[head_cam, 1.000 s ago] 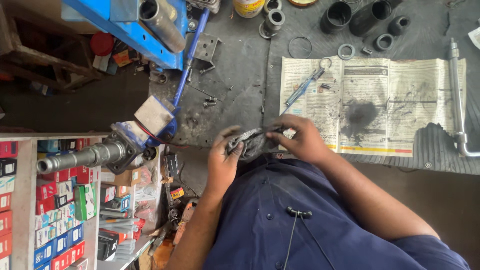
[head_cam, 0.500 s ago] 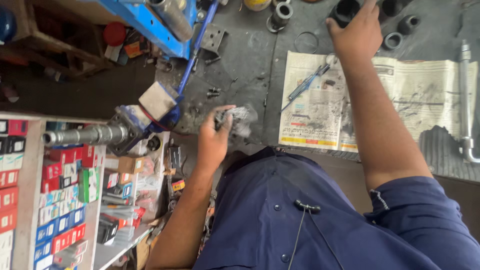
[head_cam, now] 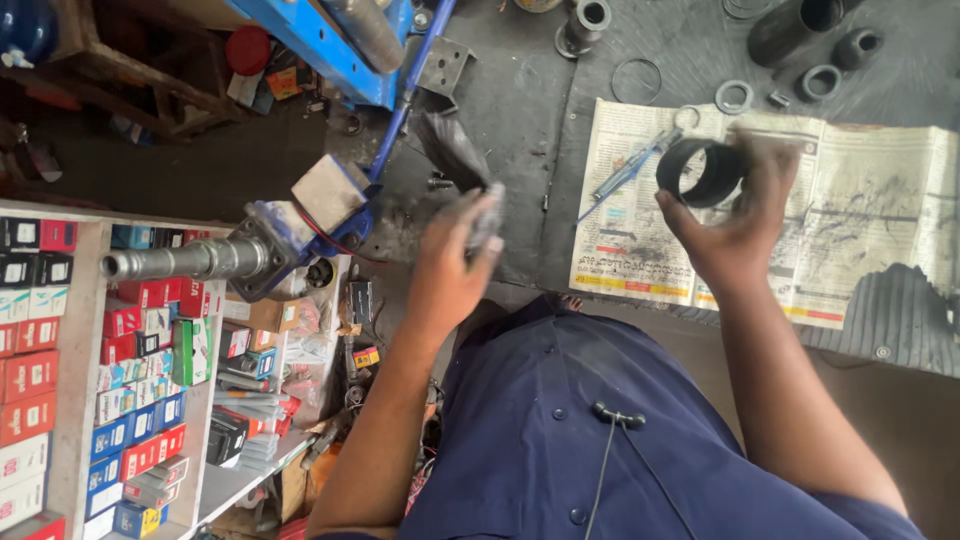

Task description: The person wipes their hands with a rag, picks up a metal cylindrical component from the workbench, and applies grease to it from a tin using a yellow sachet. They spread the grease over the part, handle small fittings on a newspaper-covered bench, and continue wiping and coating the component.

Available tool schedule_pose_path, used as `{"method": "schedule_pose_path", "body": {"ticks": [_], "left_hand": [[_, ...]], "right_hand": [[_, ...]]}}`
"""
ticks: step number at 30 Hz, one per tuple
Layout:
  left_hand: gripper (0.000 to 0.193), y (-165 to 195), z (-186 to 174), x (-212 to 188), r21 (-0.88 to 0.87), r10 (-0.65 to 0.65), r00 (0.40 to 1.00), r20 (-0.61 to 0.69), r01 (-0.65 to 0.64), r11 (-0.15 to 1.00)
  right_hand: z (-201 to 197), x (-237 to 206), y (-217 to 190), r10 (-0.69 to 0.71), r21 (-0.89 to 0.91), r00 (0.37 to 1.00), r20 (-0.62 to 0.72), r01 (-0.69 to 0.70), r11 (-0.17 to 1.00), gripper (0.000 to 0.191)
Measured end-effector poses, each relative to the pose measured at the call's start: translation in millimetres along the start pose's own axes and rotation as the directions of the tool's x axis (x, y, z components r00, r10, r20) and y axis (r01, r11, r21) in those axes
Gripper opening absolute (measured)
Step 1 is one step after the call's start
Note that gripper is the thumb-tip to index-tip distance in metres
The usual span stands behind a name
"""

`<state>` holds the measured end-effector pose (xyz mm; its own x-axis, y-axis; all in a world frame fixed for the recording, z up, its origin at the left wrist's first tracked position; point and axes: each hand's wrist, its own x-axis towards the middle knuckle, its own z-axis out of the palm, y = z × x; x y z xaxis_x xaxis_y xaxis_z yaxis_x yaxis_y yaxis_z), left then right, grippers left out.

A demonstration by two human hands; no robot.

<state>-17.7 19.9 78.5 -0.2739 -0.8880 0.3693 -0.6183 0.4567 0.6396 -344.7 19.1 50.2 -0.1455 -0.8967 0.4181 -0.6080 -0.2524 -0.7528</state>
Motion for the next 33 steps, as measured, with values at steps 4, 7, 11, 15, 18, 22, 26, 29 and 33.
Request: {"method": "schedule_pose_path", "body": {"ticks": [4,7,11,15,18,22,26,29,33], "left_hand": [[0.053,22,45,14,0.052,0.097,0.990,-0.102,-0.092,0.994],[0.034,27,79,26,0.069,0.120,0.984,0.134,-0.130,0.989],[0.031,17,115,41,0.101,0.130,0.951,0.279,-0.164,0.981],[0.038,5,129,48,0.131,0.078,0.936,0.344,-0.130,0.983],[0.045,-2,126,54,0.114,-0.028,0.877,0.479,-0.031,0.993],[0.042,-18,109,73,-0.113,0.052,0.852,0.521,0.008,0.994],[0.021,-34,97,110,-0.223,0.048,0.813,0.580,0.101,0.970],[0.038,-32,93,146,-0.173,-0.057,0.826,0.561,0.184,0.968],[0.046,-16,109,230,0.306,0.109,0.966,0.236,-0.180,0.935]], "right_hand": [[-9,-31,-12,0.021,-0.142,1.000,-0.021,-0.024,0.990,0.067],[-16,-49,-26,0.029,-0.143,0.999,-0.037,-0.035,0.989,0.068],[-19,-64,-40,0.081,-0.174,0.996,-0.048,-0.088,0.981,0.072],[-14,-73,-42,0.281,-0.057,0.959,-0.042,-0.283,0.957,0.069],[-7,-79,-38,0.445,0.225,0.896,-0.010,-0.431,0.874,0.066],[-4,-88,-33,0.563,0.409,0.826,-0.002,-0.513,0.755,0.068],[-2,-95,-30,0.594,0.531,0.804,-0.007,-0.500,0.684,0.070],[-5,-95,-26,0.658,0.620,0.753,0.026,-0.528,0.580,0.073],[-19,-85,-12,0.619,0.595,0.785,0.038,-0.515,0.617,0.074]]}}
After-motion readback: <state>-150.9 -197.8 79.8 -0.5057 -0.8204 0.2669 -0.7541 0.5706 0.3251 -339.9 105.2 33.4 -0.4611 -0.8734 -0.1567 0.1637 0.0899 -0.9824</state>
